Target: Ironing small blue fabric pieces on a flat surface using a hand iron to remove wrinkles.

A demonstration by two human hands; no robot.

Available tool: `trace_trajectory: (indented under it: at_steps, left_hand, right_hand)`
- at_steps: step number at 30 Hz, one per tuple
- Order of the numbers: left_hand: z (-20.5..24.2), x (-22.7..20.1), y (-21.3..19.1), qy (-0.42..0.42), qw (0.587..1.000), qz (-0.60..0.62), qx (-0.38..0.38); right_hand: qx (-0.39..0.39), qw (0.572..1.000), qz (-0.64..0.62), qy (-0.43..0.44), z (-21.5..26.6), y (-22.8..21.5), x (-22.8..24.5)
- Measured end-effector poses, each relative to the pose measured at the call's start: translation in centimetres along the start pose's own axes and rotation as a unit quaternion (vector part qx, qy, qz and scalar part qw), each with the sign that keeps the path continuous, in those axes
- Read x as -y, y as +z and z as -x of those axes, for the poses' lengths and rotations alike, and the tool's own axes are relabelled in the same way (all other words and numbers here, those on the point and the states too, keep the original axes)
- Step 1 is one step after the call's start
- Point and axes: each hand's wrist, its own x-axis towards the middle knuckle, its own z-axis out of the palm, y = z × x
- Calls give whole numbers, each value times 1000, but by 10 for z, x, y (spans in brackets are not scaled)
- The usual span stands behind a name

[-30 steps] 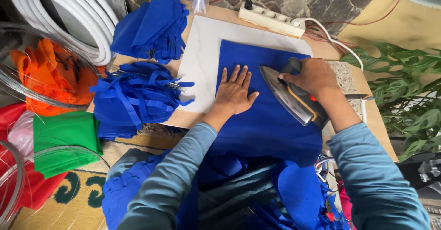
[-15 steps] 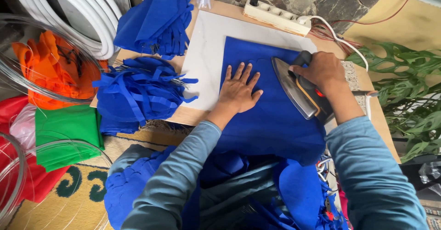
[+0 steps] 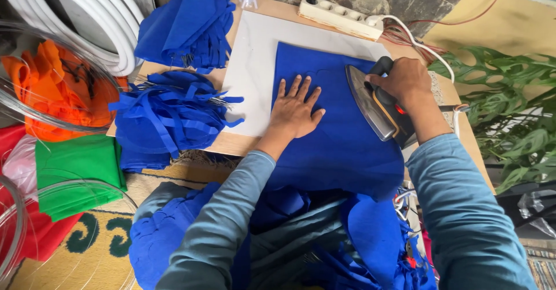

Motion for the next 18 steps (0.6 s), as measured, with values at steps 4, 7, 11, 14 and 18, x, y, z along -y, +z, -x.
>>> trace_trajectory:
  at_steps: [4, 7, 11, 14, 18]
  left_hand:
    - [-3, 2, 6, 1, 1000, 7, -10]
    - [-5, 5, 11, 9, 1000, 4, -24]
    - [2, 5, -1, -1, 991, 103, -84]
    - [10, 9, -7, -20, 946, 267, -180]
    - [1, 28, 7, -74, 828, 477, -286]
  right_hand:
    - [-2, 1000, 8, 4, 18, -14, -6]
    - [18, 999, 26, 22, 26, -26, -12]
    - [42, 999, -20, 27, 58, -59, 12]
    - [54, 998, -40, 4, 65, -59, 34]
    - [72, 995, -49, -45, 69, -45, 67]
